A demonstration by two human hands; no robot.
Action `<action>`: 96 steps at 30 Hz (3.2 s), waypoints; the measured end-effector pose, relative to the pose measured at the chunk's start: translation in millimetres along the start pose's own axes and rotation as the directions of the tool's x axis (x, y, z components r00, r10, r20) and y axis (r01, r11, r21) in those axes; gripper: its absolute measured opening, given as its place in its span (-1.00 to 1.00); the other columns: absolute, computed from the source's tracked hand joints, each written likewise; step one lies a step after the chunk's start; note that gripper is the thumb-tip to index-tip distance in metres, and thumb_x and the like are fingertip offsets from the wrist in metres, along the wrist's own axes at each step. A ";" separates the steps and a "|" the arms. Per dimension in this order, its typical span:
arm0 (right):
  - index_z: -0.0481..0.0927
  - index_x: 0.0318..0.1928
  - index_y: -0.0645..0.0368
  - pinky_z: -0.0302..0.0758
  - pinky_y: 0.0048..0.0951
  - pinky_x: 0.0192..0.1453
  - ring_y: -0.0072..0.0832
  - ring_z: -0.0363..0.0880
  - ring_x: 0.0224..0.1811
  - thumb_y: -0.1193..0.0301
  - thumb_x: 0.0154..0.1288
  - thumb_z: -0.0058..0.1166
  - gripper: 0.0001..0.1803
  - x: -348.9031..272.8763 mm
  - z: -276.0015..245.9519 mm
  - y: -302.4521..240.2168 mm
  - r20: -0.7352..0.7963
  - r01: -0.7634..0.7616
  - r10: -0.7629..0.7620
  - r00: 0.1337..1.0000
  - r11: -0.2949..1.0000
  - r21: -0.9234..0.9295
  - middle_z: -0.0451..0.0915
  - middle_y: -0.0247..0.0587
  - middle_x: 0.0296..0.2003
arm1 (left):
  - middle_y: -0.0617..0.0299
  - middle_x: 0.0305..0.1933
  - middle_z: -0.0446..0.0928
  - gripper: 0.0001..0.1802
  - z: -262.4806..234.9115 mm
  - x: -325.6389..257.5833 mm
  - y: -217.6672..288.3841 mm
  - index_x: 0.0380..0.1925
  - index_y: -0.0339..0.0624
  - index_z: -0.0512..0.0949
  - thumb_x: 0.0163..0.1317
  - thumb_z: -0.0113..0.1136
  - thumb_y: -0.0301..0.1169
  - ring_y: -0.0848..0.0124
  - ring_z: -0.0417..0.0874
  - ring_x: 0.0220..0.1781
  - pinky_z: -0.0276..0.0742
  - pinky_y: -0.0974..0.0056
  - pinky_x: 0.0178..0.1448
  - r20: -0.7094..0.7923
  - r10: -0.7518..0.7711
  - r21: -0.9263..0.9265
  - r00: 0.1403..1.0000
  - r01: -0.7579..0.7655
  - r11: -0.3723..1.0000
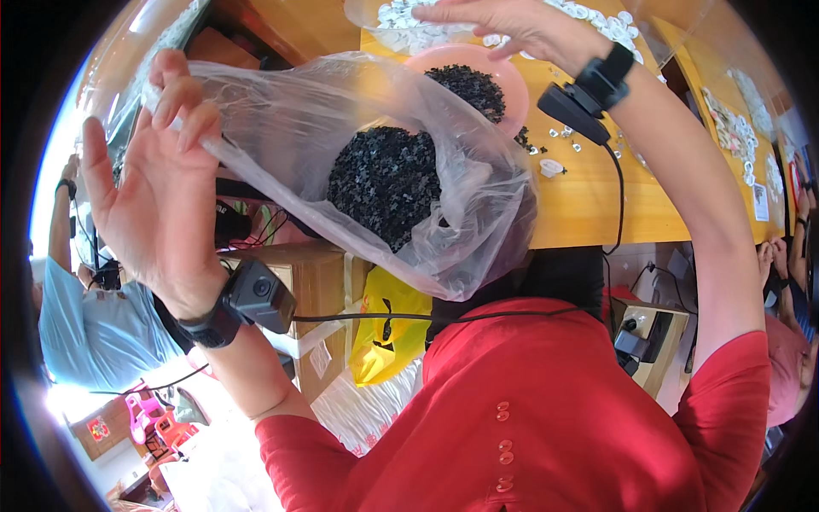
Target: Assembling small black plastic components into a white circular plastic base and bagging the finished products.
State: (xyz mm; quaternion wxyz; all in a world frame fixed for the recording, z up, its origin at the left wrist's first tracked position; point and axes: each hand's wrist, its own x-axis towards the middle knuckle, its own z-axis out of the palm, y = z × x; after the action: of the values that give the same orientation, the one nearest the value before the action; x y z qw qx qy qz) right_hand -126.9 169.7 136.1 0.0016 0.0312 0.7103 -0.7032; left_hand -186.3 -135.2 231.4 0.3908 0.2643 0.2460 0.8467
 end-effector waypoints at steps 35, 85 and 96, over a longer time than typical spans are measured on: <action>0.49 -0.33 0.05 0.23 -0.56 -0.66 -0.64 0.33 -0.64 0.49 -0.08 0.17 -0.77 -0.1 104.0 29.6 0.357 -0.234 0.330 0.874 0.929 -0.287 0.44 -0.38 -0.57 | -0.07 0.22 0.11 -0.25 -14.5 22.7 13.1 0.31 -0.45 -0.12 0.24 -0.12 -0.27 0.29 0.20 -0.02 0.13 0.23 0.02 0.048 -0.099 -0.022 0.994 0.100 0.995; 0.57 -0.13 0.32 0.53 -0.31 -0.17 -0.25 0.62 -0.24 0.38 0.15 0.12 -0.68 -36.3 110.2 -2.7 0.388 0.418 -0.206 0.898 0.675 -0.608 0.61 -0.03 -0.37 | -0.12 0.17 0.14 -0.31 -3.9 16.6 6.7 0.24 -0.45 -0.05 0.26 -0.05 -0.27 0.30 0.22 -0.12 0.15 0.20 -0.04 -0.006 -0.044 -0.058 0.999 0.044 0.997; 0.31 0.24 -0.17 0.49 0.02 0.01 0.06 0.26 0.16 0.30 -0.26 0.41 -0.08 -20.9 153.0 82.5 0.413 0.374 0.026 0.910 0.375 -0.848 0.23 0.06 0.11 | -0.13 0.21 0.15 -0.27 -3.5 18.2 10.0 0.27 -0.45 -0.07 0.29 -0.05 -0.21 0.31 0.25 -0.11 0.17 0.23 -0.06 -0.031 -0.033 0.031 0.999 0.034 0.999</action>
State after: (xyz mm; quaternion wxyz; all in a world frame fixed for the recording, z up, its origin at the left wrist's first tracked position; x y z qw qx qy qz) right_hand -108.6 16.7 53.0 0.0723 -0.1802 0.9633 -0.1852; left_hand -203.9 -127.3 239.7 0.3971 0.2532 0.2697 0.8399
